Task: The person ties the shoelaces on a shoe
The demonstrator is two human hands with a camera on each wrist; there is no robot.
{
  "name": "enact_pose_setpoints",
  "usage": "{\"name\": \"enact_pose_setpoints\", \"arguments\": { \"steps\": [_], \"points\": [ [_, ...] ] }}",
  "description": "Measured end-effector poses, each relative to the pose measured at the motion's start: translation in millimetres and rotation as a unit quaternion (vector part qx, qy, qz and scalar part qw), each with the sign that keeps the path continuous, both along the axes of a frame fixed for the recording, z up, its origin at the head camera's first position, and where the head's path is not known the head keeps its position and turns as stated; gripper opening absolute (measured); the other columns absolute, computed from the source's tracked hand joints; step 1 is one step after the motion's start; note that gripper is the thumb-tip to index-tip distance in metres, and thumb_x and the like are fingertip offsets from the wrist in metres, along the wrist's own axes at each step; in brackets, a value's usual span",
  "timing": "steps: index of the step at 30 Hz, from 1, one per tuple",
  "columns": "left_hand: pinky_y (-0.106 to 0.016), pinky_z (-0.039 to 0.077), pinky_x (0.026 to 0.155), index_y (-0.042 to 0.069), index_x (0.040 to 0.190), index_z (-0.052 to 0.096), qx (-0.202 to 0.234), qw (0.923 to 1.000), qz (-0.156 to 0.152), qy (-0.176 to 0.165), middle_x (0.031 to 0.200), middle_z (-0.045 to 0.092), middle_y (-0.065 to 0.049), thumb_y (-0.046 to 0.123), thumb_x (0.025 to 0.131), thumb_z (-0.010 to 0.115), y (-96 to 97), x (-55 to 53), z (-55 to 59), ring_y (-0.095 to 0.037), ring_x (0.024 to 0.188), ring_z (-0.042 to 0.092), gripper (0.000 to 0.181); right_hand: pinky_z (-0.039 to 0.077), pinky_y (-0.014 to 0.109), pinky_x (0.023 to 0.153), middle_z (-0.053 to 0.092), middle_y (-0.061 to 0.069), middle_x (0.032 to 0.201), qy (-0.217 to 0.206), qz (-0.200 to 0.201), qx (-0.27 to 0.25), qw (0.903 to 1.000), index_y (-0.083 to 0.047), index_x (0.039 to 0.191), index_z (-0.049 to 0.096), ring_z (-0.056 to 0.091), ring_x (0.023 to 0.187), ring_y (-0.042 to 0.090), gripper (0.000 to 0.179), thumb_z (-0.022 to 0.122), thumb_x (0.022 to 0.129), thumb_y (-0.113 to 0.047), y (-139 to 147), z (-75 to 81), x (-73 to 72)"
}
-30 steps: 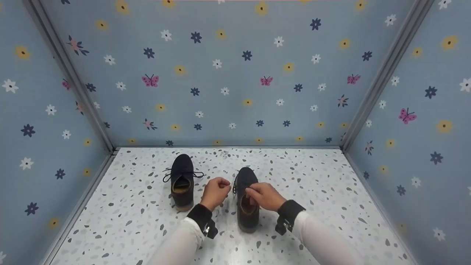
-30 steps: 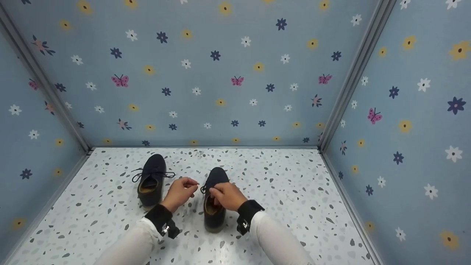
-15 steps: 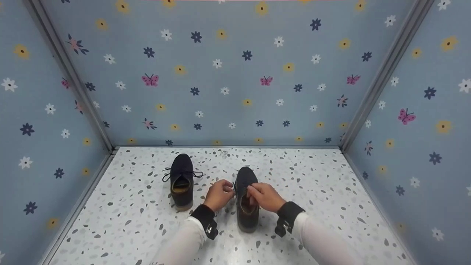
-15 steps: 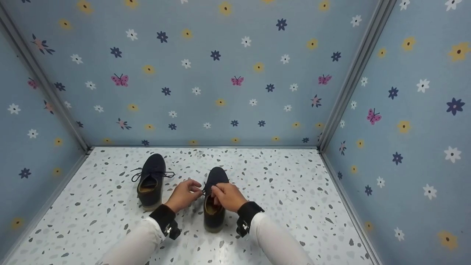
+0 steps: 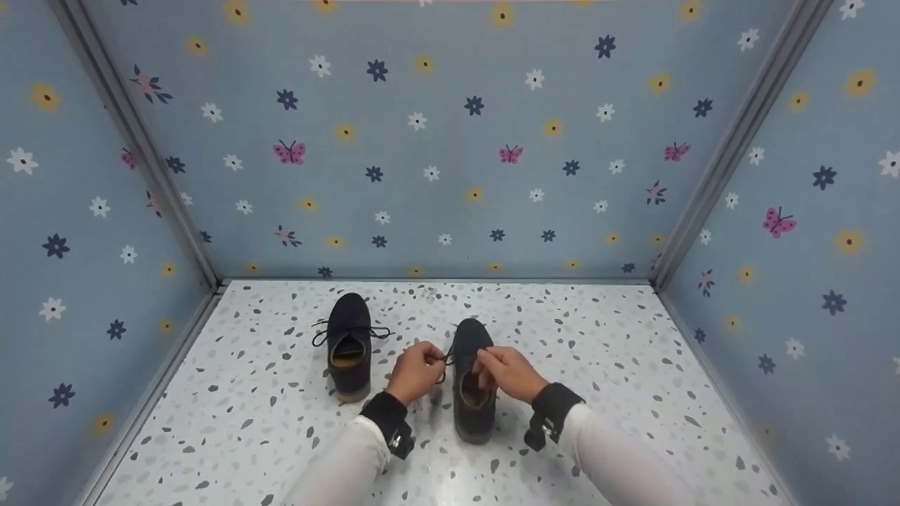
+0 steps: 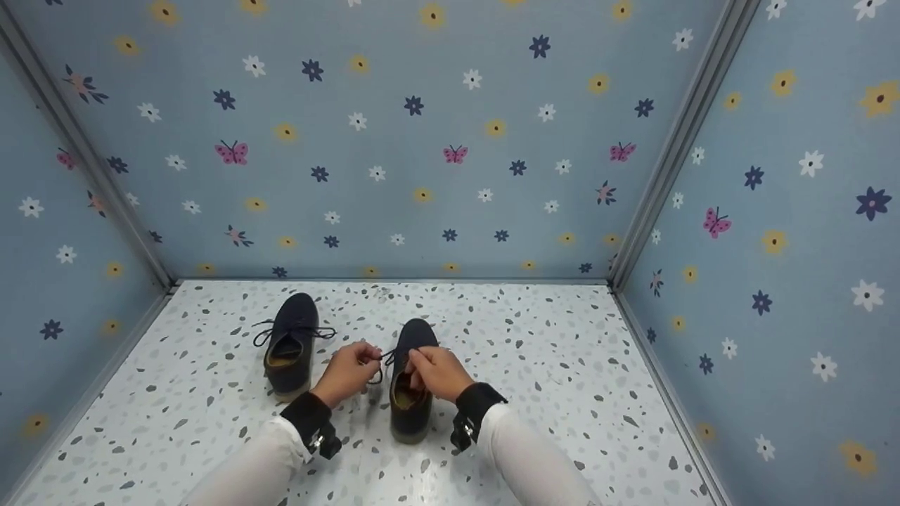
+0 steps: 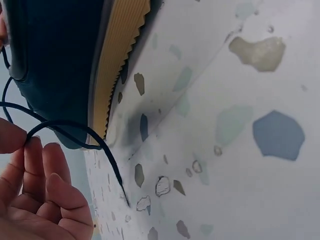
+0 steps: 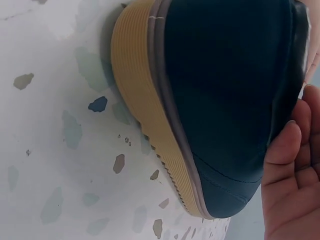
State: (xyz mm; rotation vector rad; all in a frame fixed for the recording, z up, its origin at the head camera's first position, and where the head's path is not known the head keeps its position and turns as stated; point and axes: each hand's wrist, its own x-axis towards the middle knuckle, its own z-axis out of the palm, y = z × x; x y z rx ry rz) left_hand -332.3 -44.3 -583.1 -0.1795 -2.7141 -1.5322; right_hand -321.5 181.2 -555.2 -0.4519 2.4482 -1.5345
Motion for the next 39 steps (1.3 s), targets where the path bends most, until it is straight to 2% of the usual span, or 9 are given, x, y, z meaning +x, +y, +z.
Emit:
{"name": "enact_pose_setpoints", "arguments": {
  "steps": [6, 12, 15, 20, 25, 30, 39],
  "points": [
    [-0.026, 0.047, 0.056, 0.011, 0.088, 0.068, 0.017, 0.9998, -0.001, -0.01, 0.079, 0.065, 0.001, 0.018, 0.092, 0.068, -2.1, 1.8, 10.9, -0.011, 0.06, 0.056, 0.008, 0.053, 0.028, 0.061, 0.072, 0.013, 0.075, -0.028, -0.019, -0.024, 0.9992, 0.006, 0.099, 0.071, 0.063, 0.064, 0.012, 0.045, 0.046, 0.112, -0.029, 0, 6.3, 0.9],
    [-0.027, 0.046, 0.06, 0.013, 0.084, 0.067, 0.012, 0.9999, -0.013, 0.002, 0.073, 0.059, 0.006, 0.023, 0.094, 0.07, -3.2, 1.2, 17.7, -0.01, 0.061, 0.054, 0.015, 0.047, 0.026, 0.055, 0.06, 0.0, 0.063, -0.026, -0.033, -0.033, 0.9986, 0.006, 0.098, 0.071, 0.056, 0.057, 0.011, 0.041, 0.05, 0.11, -0.026, 1, 7.8, -1.6],
    [-0.026, 0.046, 0.055, 0.013, 0.085, 0.068, 0.017, 0.9996, -0.022, -0.005, 0.07, 0.058, 0.007, 0.023, 0.094, 0.07, -3.5, 1.6, 19.0, -0.009, 0.054, 0.053, 0.014, 0.042, 0.026, 0.051, 0.056, -0.003, 0.06, -0.02, -0.046, -0.029, 0.9983, 0.003, 0.097, 0.072, 0.052, 0.053, 0.012, 0.038, 0.053, 0.109, -0.027, 3, 7.8, -6.4],
    [-0.025, 0.047, 0.051, 0.01, 0.088, 0.072, 0.033, 0.9985, -0.04, -0.021, 0.069, 0.063, 0.005, 0.023, 0.095, 0.072, -4.6, 4.7, 23.8, -0.008, 0.054, 0.056, 0.015, 0.041, 0.027, 0.053, 0.053, -0.004, 0.06, -0.024, -0.071, -0.034, 0.9966, 0.003, 0.099, 0.072, 0.05, 0.054, 0.013, 0.037, 0.056, 0.108, -0.03, 4, 14.8, -11.5],
    [-0.024, 0.051, 0.056, 0.006, 0.089, 0.075, 0.064, 0.9965, -0.038, -0.038, 0.077, 0.073, 0.0, 0.023, 0.095, 0.073, -5.0, 6.5, 29.0, -0.009, 0.064, 0.065, 0.017, 0.043, 0.027, 0.057, 0.052, -0.005, 0.057, -0.021, -0.088, -0.032, 0.9954, 0.003, 0.095, 0.073, 0.05, 0.053, 0.014, 0.037, 0.055, 0.108, -0.028, 4, 18.1, -18.0],
    [-0.024, 0.05, 0.059, 0.005, 0.089, 0.075, 0.093, 0.9934, -0.03, -0.06, 0.077, 0.075, -0.001, 0.022, 0.095, 0.074, -5.0, 5.9, 29.9, -0.01, 0.064, 0.067, 0.018, 0.043, 0.027, 0.055, 0.052, -0.005, 0.056, -0.018, -0.102, -0.022, 0.9944, -0.002, 0.092, 0.073, 0.049, 0.051, 0.012, 0.037, 0.054, 0.108, -0.027, 5, 18.3, -22.8],
    [-0.022, 0.042, 0.048, -0.002, 0.091, 0.077, 0.101, 0.9907, -0.032, -0.085, 0.066, 0.07, 0.005, 0.023, 0.095, 0.073, -5.2, 8.0, 26.9, -0.008, 0.059, 0.065, 0.026, 0.044, 0.027, 0.054, 0.053, -0.004, 0.058, -0.014, -0.112, -0.01, 0.9936, -0.003, 0.092, 0.074, 0.05, 0.051, 0.012, 0.037, 0.054, 0.108, -0.029, 8, 18.7, -26.0]
  ]
}}
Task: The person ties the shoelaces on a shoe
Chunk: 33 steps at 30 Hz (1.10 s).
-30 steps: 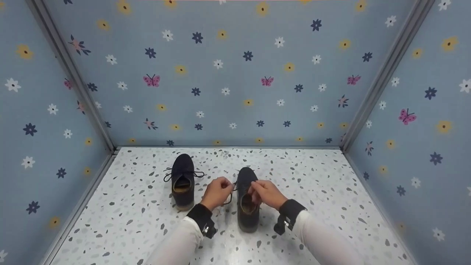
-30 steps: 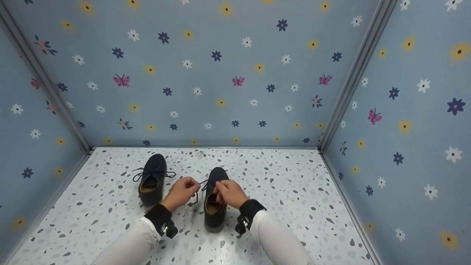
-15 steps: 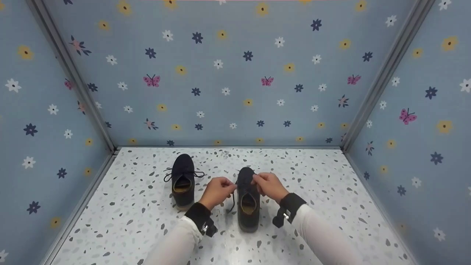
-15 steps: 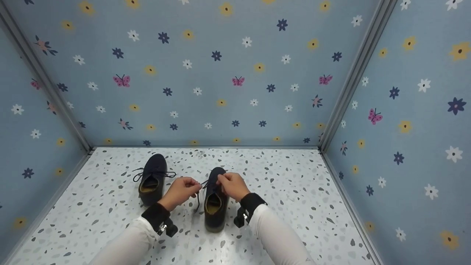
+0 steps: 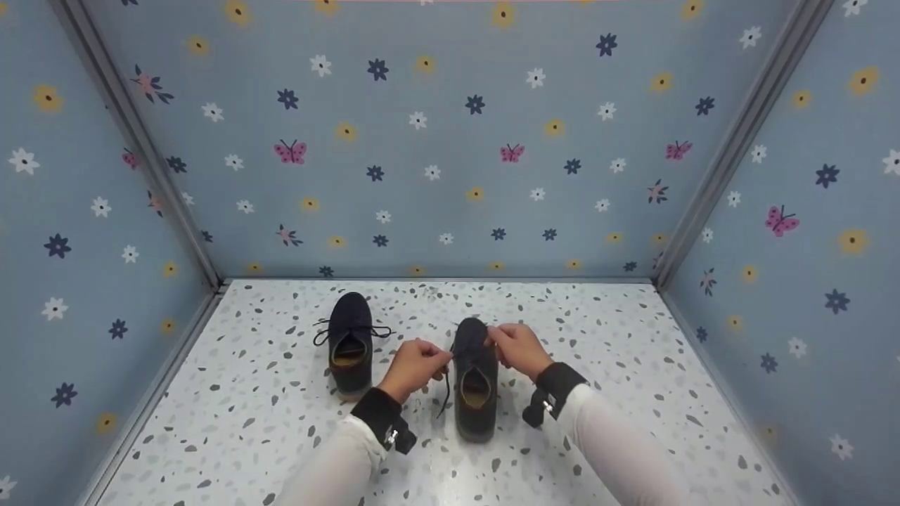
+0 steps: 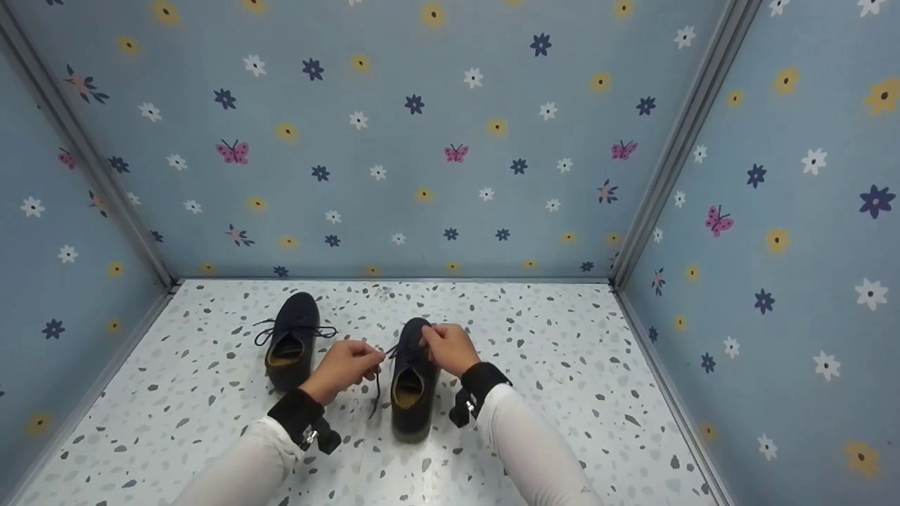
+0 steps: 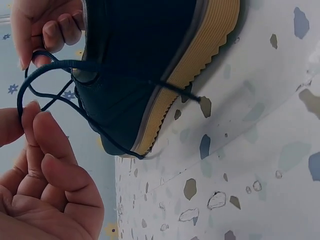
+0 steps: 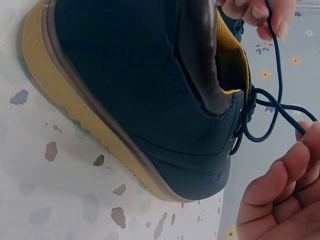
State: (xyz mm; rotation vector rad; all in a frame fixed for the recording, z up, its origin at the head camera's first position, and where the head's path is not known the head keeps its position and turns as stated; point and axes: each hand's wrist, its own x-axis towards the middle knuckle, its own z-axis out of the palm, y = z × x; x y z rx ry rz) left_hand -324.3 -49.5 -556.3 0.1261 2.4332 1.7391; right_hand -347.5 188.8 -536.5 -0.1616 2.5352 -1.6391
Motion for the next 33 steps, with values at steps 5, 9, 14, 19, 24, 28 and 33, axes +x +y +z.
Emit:
{"name": "enact_pose_setpoints", "arguments": {
  "steps": [5, 9, 14, 19, 24, 28, 33],
  "points": [
    [-0.02, 0.04, 0.047, -0.002, 0.093, 0.076, 0.003, 0.9996, -0.015, -0.022, 0.067, 0.071, 0.006, 0.024, 0.097, 0.071, 1.3, 1.5, 0.3, -0.006, 0.059, 0.065, 0.028, 0.045, 0.026, 0.054, 0.056, -0.004, 0.059, 0.001, -0.005, 0.01, 0.9999, -0.002, 0.092, 0.074, 0.052, 0.052, 0.011, 0.036, 0.054, 0.108, -0.028, 1, -1.6, -3.3],
    [-0.019, 0.039, 0.047, 0.0, 0.091, 0.076, 0.014, 0.9987, -0.025, -0.043, 0.066, 0.069, 0.006, 0.024, 0.095, 0.073, 3.2, 2.4, 0.9, -0.006, 0.058, 0.064, 0.025, 0.045, 0.025, 0.054, 0.057, -0.003, 0.061, 0.006, -0.008, 0.019, 0.9998, -0.002, 0.092, 0.074, 0.053, 0.053, 0.011, 0.035, 0.054, 0.108, -0.026, 2, -0.4, -4.7],
    [-0.019, 0.041, 0.049, 0.001, 0.087, 0.075, 0.034, 0.9964, -0.047, -0.061, 0.063, 0.066, 0.005, 0.023, 0.092, 0.075, 6.1, 4.6, 2.0, -0.007, 0.057, 0.062, 0.022, 0.045, 0.025, 0.054, 0.057, -0.003, 0.061, 0.009, -0.001, 0.023, 0.9997, 0.001, 0.096, 0.075, 0.053, 0.053, 0.011, 0.034, 0.054, 0.108, -0.024, 4, 3.7, -4.2],
    [-0.018, 0.042, 0.049, 0.006, 0.079, 0.074, 0.035, 0.9931, -0.076, -0.082, 0.062, 0.065, 0.005, 0.022, 0.091, 0.076, 9.2, 6.8, 3.7, -0.007, 0.057, 0.061, 0.02, 0.045, 0.025, 0.054, 0.058, -0.004, 0.061, 0.012, 0.001, 0.031, 0.9994, 0.002, 0.097, 0.075, 0.053, 0.053, 0.01, 0.035, 0.055, 0.107, -0.025, 4, 4.7, -5.0],
    [-0.018, 0.039, 0.047, 0.002, 0.084, 0.076, 0.027, 0.9903, -0.106, -0.086, 0.064, 0.068, 0.004, 0.022, 0.092, 0.075, 11.5, 9.7, 6.8, -0.005, 0.055, 0.059, 0.022, 0.045, 0.025, 0.055, 0.058, -0.004, 0.061, 0.013, 0.001, 0.032, 0.9994, 0.003, 0.099, 0.074, 0.053, 0.054, 0.01, 0.034, 0.054, 0.107, -0.023, 4, 4.5, -5.6],
    [-0.017, 0.039, 0.047, 0.0, 0.091, 0.078, 0.017, 0.9884, -0.127, -0.081, 0.068, 0.073, 0.002, 0.022, 0.094, 0.074, 13.9, 10.9, 8.3, -0.004, 0.055, 0.06, 0.022, 0.045, 0.025, 0.055, 0.058, -0.004, 0.061, 0.017, 0.004, 0.034, 0.9993, 0.003, 0.099, 0.074, 0.053, 0.053, 0.01, 0.034, 0.054, 0.107, -0.023, 4, 5.5, -4.9],
    [-0.019, 0.038, 0.045, 0.003, 0.093, 0.081, -0.03, 0.9844, -0.163, -0.061, 0.074, 0.078, -0.003, 0.025, 0.094, 0.073, 17.9, 9.8, 9.8, -0.004, 0.052, 0.06, 0.023, 0.046, 0.026, 0.055, 0.058, -0.004, 0.06, 0.022, 0.008, 0.033, 0.9992, 0.001, 0.097, 0.075, 0.053, 0.053, 0.011, 0.034, 0.053, 0.107, -0.023, 4, 6.8, -4.2]
  ]
}}
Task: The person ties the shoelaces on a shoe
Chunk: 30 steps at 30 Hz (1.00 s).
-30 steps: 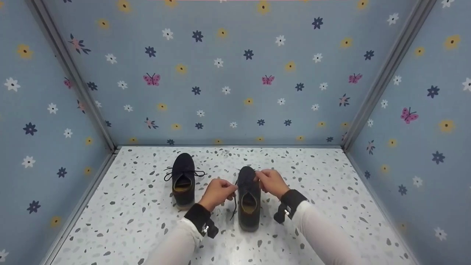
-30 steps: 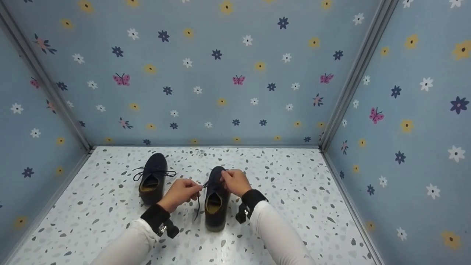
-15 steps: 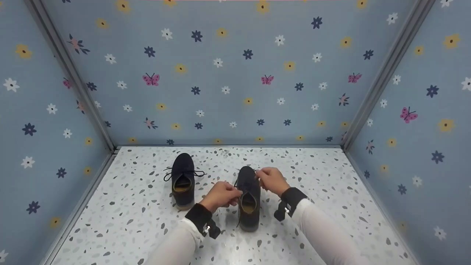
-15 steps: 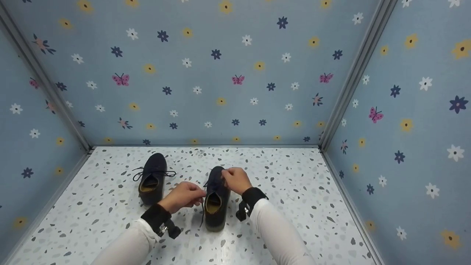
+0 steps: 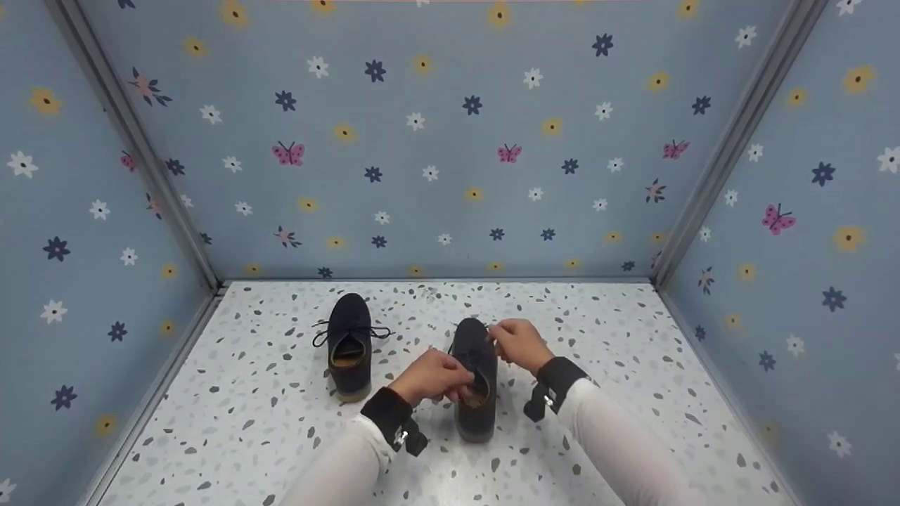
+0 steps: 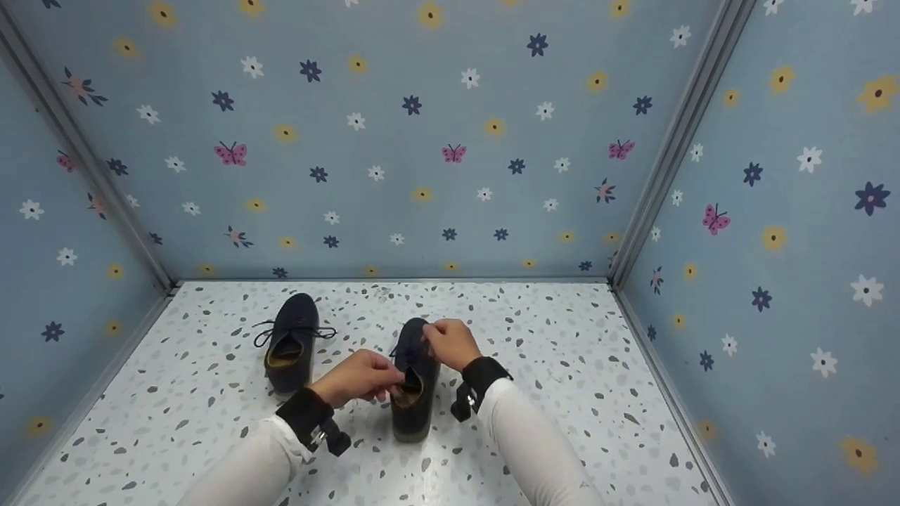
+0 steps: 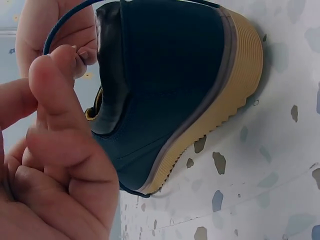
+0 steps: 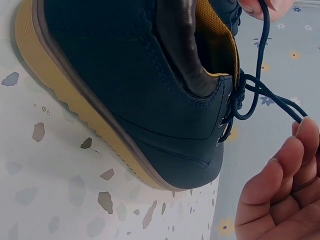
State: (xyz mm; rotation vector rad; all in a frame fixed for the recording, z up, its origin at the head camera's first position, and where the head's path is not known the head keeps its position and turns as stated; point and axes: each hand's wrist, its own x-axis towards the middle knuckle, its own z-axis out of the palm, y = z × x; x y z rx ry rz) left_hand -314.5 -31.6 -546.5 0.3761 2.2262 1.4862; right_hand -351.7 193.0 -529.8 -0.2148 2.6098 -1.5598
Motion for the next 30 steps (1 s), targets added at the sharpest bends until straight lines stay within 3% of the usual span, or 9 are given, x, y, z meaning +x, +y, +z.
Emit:
{"name": "enact_pose_setpoints", "arguments": {
  "steps": [4, 10, 13, 16, 22, 26, 30],
  "points": [
    [-0.02, 0.037, 0.044, 0.008, 0.093, 0.083, -0.039, 0.9984, -0.028, 0.029, 0.072, 0.077, 0.001, 0.028, 0.094, 0.075, 3.6, -0.6, 1.9, -0.007, 0.052, 0.058, 0.021, 0.045, 0.025, 0.055, 0.056, -0.004, 0.059, -0.002, 0.0, -0.006, 1.0, 0.0, 0.095, 0.075, 0.053, 0.053, 0.011, 0.035, 0.053, 0.107, -0.024, 1, 0.2, -0.2],
    [-0.023, 0.043, 0.057, 0.012, 0.088, 0.085, -0.061, 0.9931, -0.024, 0.097, 0.079, 0.079, -0.002, 0.028, 0.093, 0.076, 9.5, -0.8, 3.7, -0.007, 0.062, 0.058, 0.019, 0.044, 0.026, 0.055, 0.055, -0.004, 0.058, -0.008, 0.006, -0.013, 0.9999, -0.001, 0.095, 0.076, 0.052, 0.053, 0.011, 0.036, 0.053, 0.108, -0.026, 2, 1.6, 0.5],
    [-0.024, 0.046, 0.06, 0.012, 0.088, 0.084, -0.06, 0.9913, -0.006, 0.117, 0.083, 0.079, -0.003, 0.026, 0.092, 0.076, 11.2, -1.9, 3.2, -0.007, 0.065, 0.059, 0.016, 0.045, 0.026, 0.055, 0.055, -0.004, 0.058, -0.008, 0.012, -0.016, 0.9998, 0.0, 0.096, 0.076, 0.052, 0.053, 0.011, 0.036, 0.053, 0.108, -0.025, 3, 2.0, 1.0],
    [-0.024, 0.047, 0.062, 0.012, 0.084, 0.081, -0.061, 0.988, 0.032, 0.138, 0.078, 0.074, 0.002, 0.024, 0.091, 0.078, 11.6, -4.5, 2.3, -0.007, 0.066, 0.058, 0.014, 0.045, 0.025, 0.056, 0.055, -0.005, 0.058, -0.007, 0.012, -0.013, 0.9998, 0.0, 0.096, 0.076, 0.051, 0.052, 0.011, 0.035, 0.053, 0.108, -0.023, 4, 2.0, 0.3],
    [-0.029, 0.052, 0.069, 0.012, 0.091, 0.077, -0.066, 0.9744, 0.108, 0.186, 0.079, 0.072, 0.002, 0.021, 0.09, 0.079, 11.6, -11.9, 2.7, -0.01, 0.072, 0.063, 0.009, 0.043, 0.026, 0.056, 0.056, -0.004, 0.057, 0.009, 0.003, 0.018, 0.9998, -0.001, 0.096, 0.078, 0.051, 0.052, 0.01, 0.035, 0.054, 0.107, -0.023, 4, 4.2, -2.7],
    [-0.036, 0.057, 0.079, 0.008, 0.106, 0.079, -0.07, 0.9686, 0.115, 0.209, 0.09, 0.077, -0.002, 0.023, 0.091, 0.08, 14.0, -17.2, 1.0, -0.014, 0.083, 0.068, 0.021, 0.044, 0.025, 0.056, 0.058, -0.001, 0.06, 0.028, 0.009, 0.056, 0.998, -0.001, 0.095, 0.079, 0.053, 0.053, 0.01, 0.037, 0.055, 0.107, -0.026, 4, 7.3, -3.8],
    [-0.036, 0.057, 0.08, 0.005, 0.114, 0.078, -0.071, 0.9704, 0.109, 0.203, 0.093, 0.077, -0.002, 0.027, 0.091, 0.082, 16.9, -21.7, -1.9, -0.013, 0.084, 0.068, 0.032, 0.046, 0.026, 0.058, 0.06, -0.001, 0.064, 0.046, 0.018, 0.089, 0.9948, -0.002, 0.092, 0.079, 0.056, 0.056, 0.01, 0.038, 0.057, 0.107, -0.029, 3, 11.4, -4.0]
  ]
}}
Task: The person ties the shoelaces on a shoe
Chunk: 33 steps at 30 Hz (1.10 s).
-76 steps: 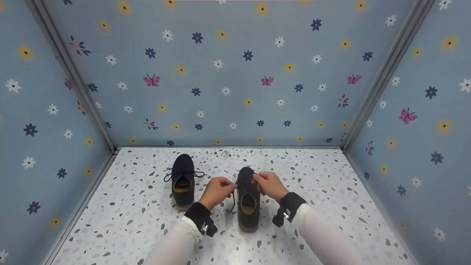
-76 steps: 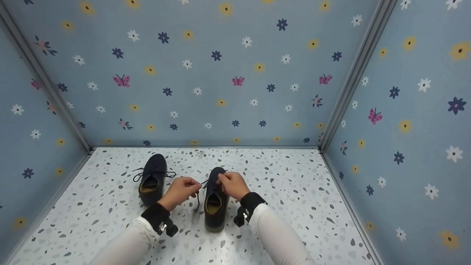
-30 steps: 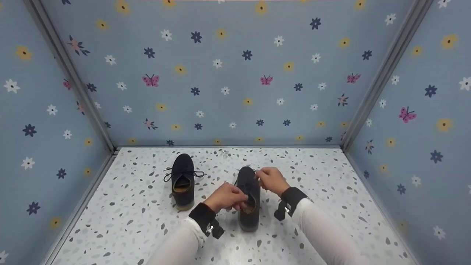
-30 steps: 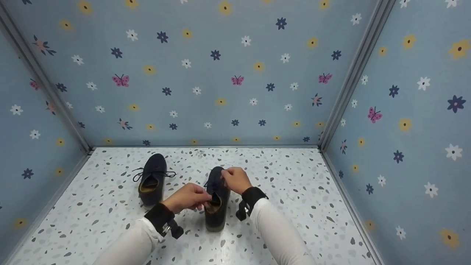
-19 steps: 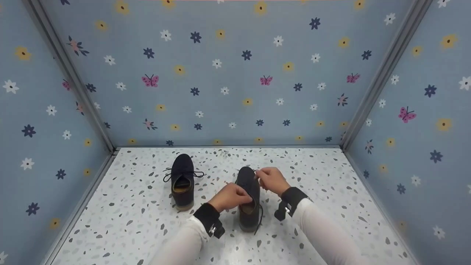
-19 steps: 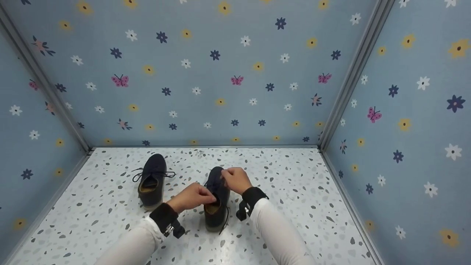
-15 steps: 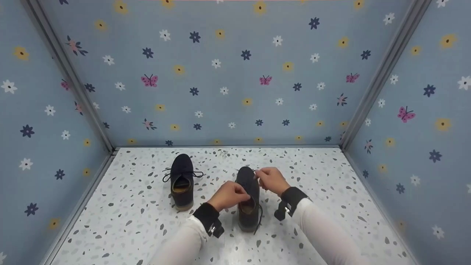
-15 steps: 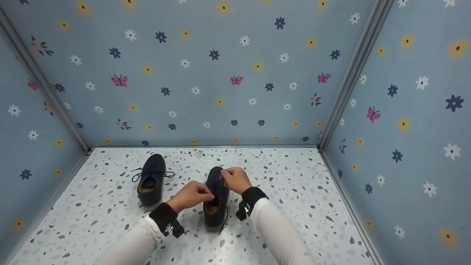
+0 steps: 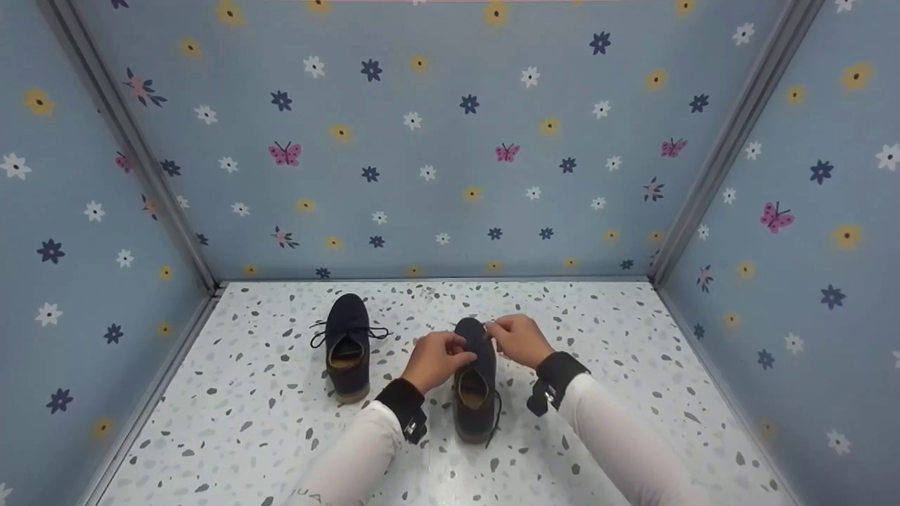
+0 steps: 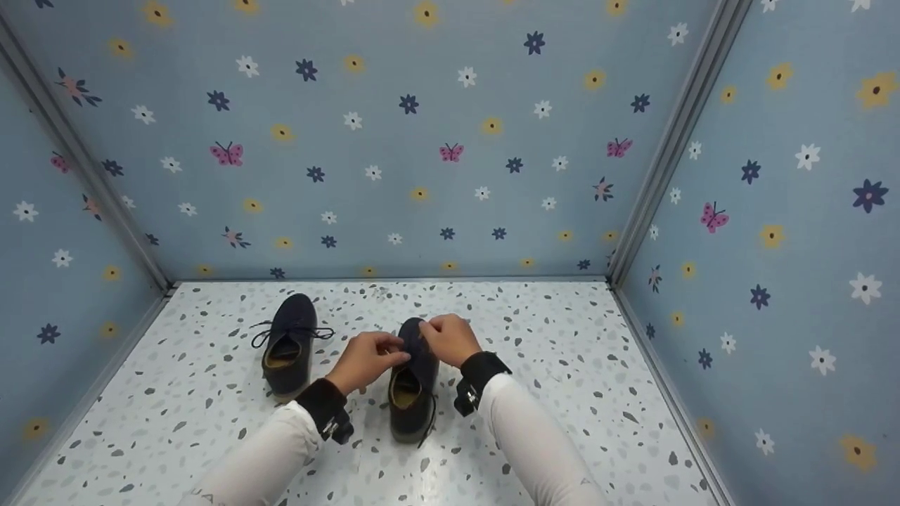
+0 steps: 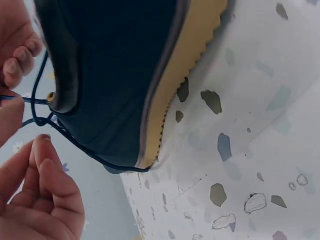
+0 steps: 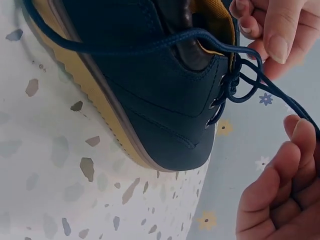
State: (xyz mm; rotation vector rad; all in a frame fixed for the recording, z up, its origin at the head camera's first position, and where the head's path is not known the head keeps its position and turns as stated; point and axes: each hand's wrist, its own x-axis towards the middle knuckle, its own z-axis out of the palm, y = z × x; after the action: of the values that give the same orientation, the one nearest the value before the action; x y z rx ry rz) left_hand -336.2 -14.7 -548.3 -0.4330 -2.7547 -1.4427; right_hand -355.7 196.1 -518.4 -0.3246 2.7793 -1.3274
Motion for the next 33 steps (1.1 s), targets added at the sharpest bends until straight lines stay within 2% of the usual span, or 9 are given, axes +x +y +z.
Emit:
{"name": "enact_pose_setpoints", "arguments": {
  "steps": [7, 13, 17, 20, 23, 26, 30, 33],
  "points": [
    [-0.033, 0.058, 0.077, 0.005, 0.111, 0.078, -0.001, 0.9999, -0.013, 0.008, 0.094, 0.078, -0.003, 0.026, 0.089, 0.084, 7.1, -6.6, -2.3, -0.012, 0.082, 0.068, 0.031, 0.046, 0.028, 0.062, 0.06, -0.005, 0.063, 0.032, 0.002, 0.024, 0.9992, -0.015, 0.075, 0.076, 0.057, 0.06, 0.011, 0.039, 0.057, 0.107, -0.03, -5, 6.1, -0.4],
    [-0.03, 0.057, 0.075, 0.011, 0.103, 0.08, -0.013, 0.9995, -0.019, 0.023, 0.094, 0.079, -0.001, 0.027, 0.092, 0.081, 12.7, -8.4, -5.3, -0.009, 0.079, 0.068, 0.019, 0.038, 0.026, 0.057, 0.05, -0.007, 0.055, 0.024, 0.028, 0.008, 0.9993, -0.011, 0.066, 0.065, 0.046, 0.052, 0.011, 0.046, 0.057, 0.108, -0.029, -10, 11.3, 0.9],
    [-0.029, 0.057, 0.074, 0.013, 0.101, 0.081, -0.017, 0.9991, -0.019, 0.034, 0.093, 0.079, 0.0, 0.026, 0.093, 0.08, 14.8, -8.4, -5.8, -0.008, 0.079, 0.067, 0.015, 0.036, 0.026, 0.055, 0.047, -0.008, 0.053, 0.024, 0.033, 0.013, 0.9991, -0.007, 0.066, 0.064, 0.043, 0.05, 0.011, 0.047, 0.058, 0.107, -0.028, -11, 14.3, 1.3],
    [-0.03, 0.057, 0.074, 0.013, 0.1, 0.081, -0.013, 0.9992, -0.019, 0.034, 0.093, 0.079, -0.001, 0.024, 0.093, 0.079, 15.6, -8.0, -5.9, -0.009, 0.079, 0.068, 0.013, 0.039, 0.026, 0.058, 0.049, -0.008, 0.054, 0.026, 0.028, 0.02, 0.9991, -0.005, 0.067, 0.066, 0.046, 0.052, 0.011, 0.046, 0.059, 0.106, -0.029, -10, 16.0, 0.9],
    [-0.031, 0.058, 0.075, 0.012, 0.101, 0.081, -0.005, 0.9995, -0.013, 0.028, 0.094, 0.079, -0.002, 0.023, 0.093, 0.079, 15.5, -7.5, -6.9, -0.011, 0.081, 0.068, 0.013, 0.042, 0.027, 0.06, 0.05, -0.007, 0.055, 0.028, 0.02, 0.027, 0.999, -0.006, 0.066, 0.064, 0.048, 0.054, 0.011, 0.047, 0.059, 0.106, -0.031, -7, 16.5, -0.2],
    [-0.032, 0.058, 0.077, 0.011, 0.102, 0.081, 0.002, 0.9996, -0.008, 0.026, 0.096, 0.079, -0.003, 0.022, 0.093, 0.078, 14.6, -7.1, -8.1, -0.012, 0.083, 0.069, 0.014, 0.044, 0.028, 0.062, 0.053, -0.007, 0.058, 0.03, 0.009, 0.027, 0.9991, -0.013, 0.067, 0.068, 0.051, 0.056, 0.012, 0.044, 0.059, 0.106, -0.033, -3, 16.7, -1.1],
    [-0.033, 0.058, 0.078, 0.009, 0.101, 0.08, 0.013, 0.9993, -0.009, 0.034, 0.096, 0.079, -0.006, 0.02, 0.093, 0.077, 12.7, -6.9, -9.6, -0.014, 0.083, 0.069, 0.014, 0.045, 0.03, 0.063, 0.06, -0.004, 0.063, 0.036, -0.004, 0.026, 0.999, -0.019, 0.078, 0.078, 0.055, 0.06, 0.013, 0.038, 0.058, 0.107, -0.033, 4, 16.6, -2.1],
    [-0.033, 0.057, 0.077, 0.01, 0.099, 0.08, 0.027, 0.9994, -0.009, 0.021, 0.094, 0.078, -0.005, 0.02, 0.093, 0.077, 11.3, -7.3, -11.1, -0.012, 0.081, 0.066, 0.012, 0.045, 0.03, 0.064, 0.062, -0.003, 0.065, 0.041, -0.008, 0.022, 0.9989, -0.017, 0.081, 0.079, 0.056, 0.061, 0.014, 0.037, 0.057, 0.107, -0.032, 8, 16.6, -2.8]
  ]
}}
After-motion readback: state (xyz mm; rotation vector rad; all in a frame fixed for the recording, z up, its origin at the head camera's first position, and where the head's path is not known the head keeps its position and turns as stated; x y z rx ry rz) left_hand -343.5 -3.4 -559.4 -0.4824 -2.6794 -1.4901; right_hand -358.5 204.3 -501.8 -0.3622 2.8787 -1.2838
